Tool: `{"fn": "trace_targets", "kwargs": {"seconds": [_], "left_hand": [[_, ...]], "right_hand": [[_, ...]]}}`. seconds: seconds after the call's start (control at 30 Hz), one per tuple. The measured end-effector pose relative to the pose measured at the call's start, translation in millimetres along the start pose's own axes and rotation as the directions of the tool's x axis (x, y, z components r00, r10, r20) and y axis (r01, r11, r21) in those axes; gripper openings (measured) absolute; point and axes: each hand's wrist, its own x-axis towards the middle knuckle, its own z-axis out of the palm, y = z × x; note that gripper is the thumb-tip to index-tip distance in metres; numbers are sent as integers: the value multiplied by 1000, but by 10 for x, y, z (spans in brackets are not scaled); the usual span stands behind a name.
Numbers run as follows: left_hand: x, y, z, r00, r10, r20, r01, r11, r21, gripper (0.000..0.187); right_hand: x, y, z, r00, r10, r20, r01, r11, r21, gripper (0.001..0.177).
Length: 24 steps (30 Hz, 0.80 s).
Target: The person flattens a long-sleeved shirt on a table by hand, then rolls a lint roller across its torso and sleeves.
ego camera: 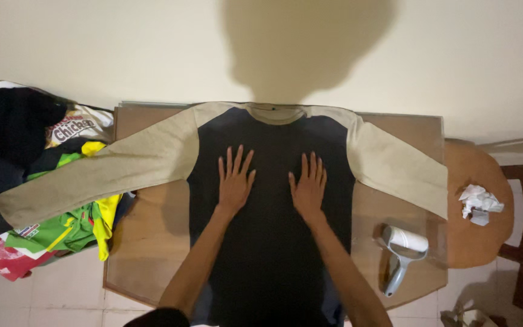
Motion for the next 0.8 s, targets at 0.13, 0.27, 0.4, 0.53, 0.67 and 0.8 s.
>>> {"fn": "trace_targets", "kwargs": {"seconds": [0.13, 0.27, 0.4, 0.53, 0.67, 0.8], "left_hand": [[-698, -27, -37, 1000, -12, -4, 12, 998, 70, 57], [-1259, -7, -163, 994, -97, 45, 93, 991, 92, 59], [-1700, 37, -317, 973, -220, 63, 213, 972, 99, 59], [-2149, 77, -451, 972, -231, 40, 230, 973, 31, 58], [-2619, 130, -514, 921, -379, 87, 380, 925, 9, 57], [-3089, 68, -439, 810, -581, 84, 584, 784, -213, 57]], "right_hand": [[-723, 44, 9, 995, 100, -18, -101, 988, -116, 70], [-1266, 170, -65, 982, 190, -12, -190, 973, -128, 73], [-1764, 292, -215, 973, 227, -33, -229, 967, -111, 71], [-2177, 322, -371, 963, 270, 7, -268, 959, -96, 70], [-2607, 393, -505, 943, 320, 89, -307, 942, -135, 67], [-3095, 480, -576, 962, 271, -39, -273, 961, -44, 61]]}}
